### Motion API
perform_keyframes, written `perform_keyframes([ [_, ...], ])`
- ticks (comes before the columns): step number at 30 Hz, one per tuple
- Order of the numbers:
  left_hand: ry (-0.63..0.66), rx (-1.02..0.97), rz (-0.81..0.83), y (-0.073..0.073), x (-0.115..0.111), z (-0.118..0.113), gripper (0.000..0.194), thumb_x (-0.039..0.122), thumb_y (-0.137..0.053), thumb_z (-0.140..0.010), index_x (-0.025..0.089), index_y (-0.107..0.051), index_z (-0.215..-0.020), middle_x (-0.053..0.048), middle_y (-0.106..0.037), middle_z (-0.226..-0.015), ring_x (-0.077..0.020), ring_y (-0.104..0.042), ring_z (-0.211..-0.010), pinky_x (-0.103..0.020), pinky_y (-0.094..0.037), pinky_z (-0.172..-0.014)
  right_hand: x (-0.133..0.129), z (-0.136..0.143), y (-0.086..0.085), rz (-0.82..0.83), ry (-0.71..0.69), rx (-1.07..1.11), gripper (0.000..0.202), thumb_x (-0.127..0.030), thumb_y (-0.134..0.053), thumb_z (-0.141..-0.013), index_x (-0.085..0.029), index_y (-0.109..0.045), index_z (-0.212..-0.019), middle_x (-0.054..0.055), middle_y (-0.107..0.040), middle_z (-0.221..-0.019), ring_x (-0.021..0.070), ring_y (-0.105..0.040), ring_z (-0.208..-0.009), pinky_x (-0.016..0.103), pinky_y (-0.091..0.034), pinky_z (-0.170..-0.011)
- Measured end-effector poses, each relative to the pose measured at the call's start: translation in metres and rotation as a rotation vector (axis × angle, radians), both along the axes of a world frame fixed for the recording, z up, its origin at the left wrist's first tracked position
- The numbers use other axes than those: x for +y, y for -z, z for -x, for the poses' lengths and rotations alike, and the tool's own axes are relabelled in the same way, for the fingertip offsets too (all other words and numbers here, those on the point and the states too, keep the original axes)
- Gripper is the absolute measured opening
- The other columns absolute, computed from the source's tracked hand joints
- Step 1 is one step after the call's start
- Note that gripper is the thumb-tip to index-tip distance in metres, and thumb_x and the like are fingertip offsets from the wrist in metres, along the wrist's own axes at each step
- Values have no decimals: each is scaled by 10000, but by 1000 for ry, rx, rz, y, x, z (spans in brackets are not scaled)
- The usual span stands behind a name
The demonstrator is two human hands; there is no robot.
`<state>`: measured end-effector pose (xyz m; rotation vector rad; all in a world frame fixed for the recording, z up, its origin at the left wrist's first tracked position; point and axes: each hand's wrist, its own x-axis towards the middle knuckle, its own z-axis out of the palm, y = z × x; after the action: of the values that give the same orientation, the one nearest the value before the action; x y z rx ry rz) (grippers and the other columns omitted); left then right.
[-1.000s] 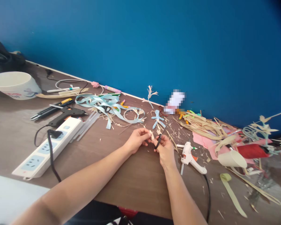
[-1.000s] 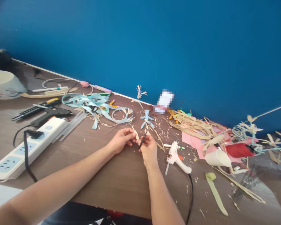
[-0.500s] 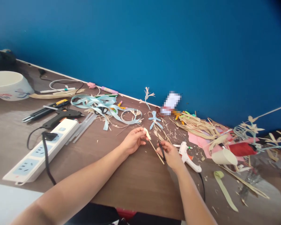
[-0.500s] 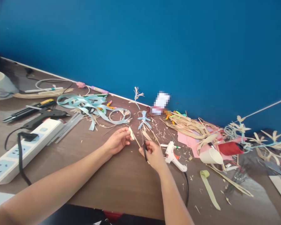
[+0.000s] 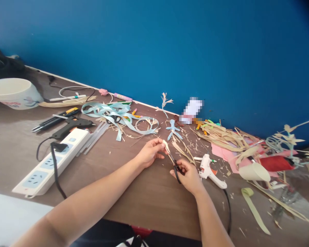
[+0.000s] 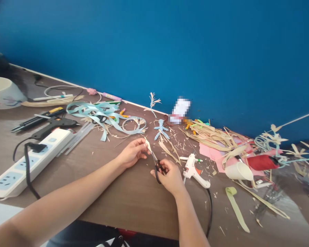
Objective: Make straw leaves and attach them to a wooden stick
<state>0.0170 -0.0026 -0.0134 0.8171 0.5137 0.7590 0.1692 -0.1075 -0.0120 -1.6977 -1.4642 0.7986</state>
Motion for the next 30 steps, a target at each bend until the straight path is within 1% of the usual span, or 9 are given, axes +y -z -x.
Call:
perform_keyframes([
  [5,-11,15,-32,1,-1,-1,221,294,-630,-644,150,-482,-722,4,-566,-632,-95,-566,-582,-147,-437,-425,-2,3,-1,35,8,38,204,-320,-662,-593,-185,-518,-644,-50,-481,-518,84,-397,-459,197,-311,-435],
  [13,-17,27,-60,1,-2,-1,212,298,-611,-667,145,-481,-734,-3,-573,-640,-95,-565,-583,-151,-445,-428,-3,4,-1,72,13,51,219,-292,-658,-603,-186,-467,-604,-69,-435,-467,68,-333,-427,188,-258,-415],
  [23,-21,8,-41,3,-2,-2,233,313,-609,-674,144,-462,-739,-10,-574,-652,-97,-571,-597,-142,-443,-423,-4,4,2,110,35,34,248,-322,-656,-608,-185,-451,-588,-67,-445,-454,73,-347,-425,185,-263,-418],
  [30,-17,7,-17,4,-1,-2,239,319,-615,-671,149,-462,-740,-4,-578,-640,-97,-571,-593,-142,-442,-422,-3,3,5,122,47,6,280,-371,-641,-613,-184,-436,-573,-72,-415,-430,67,-318,-404,186,-244,-399],
])
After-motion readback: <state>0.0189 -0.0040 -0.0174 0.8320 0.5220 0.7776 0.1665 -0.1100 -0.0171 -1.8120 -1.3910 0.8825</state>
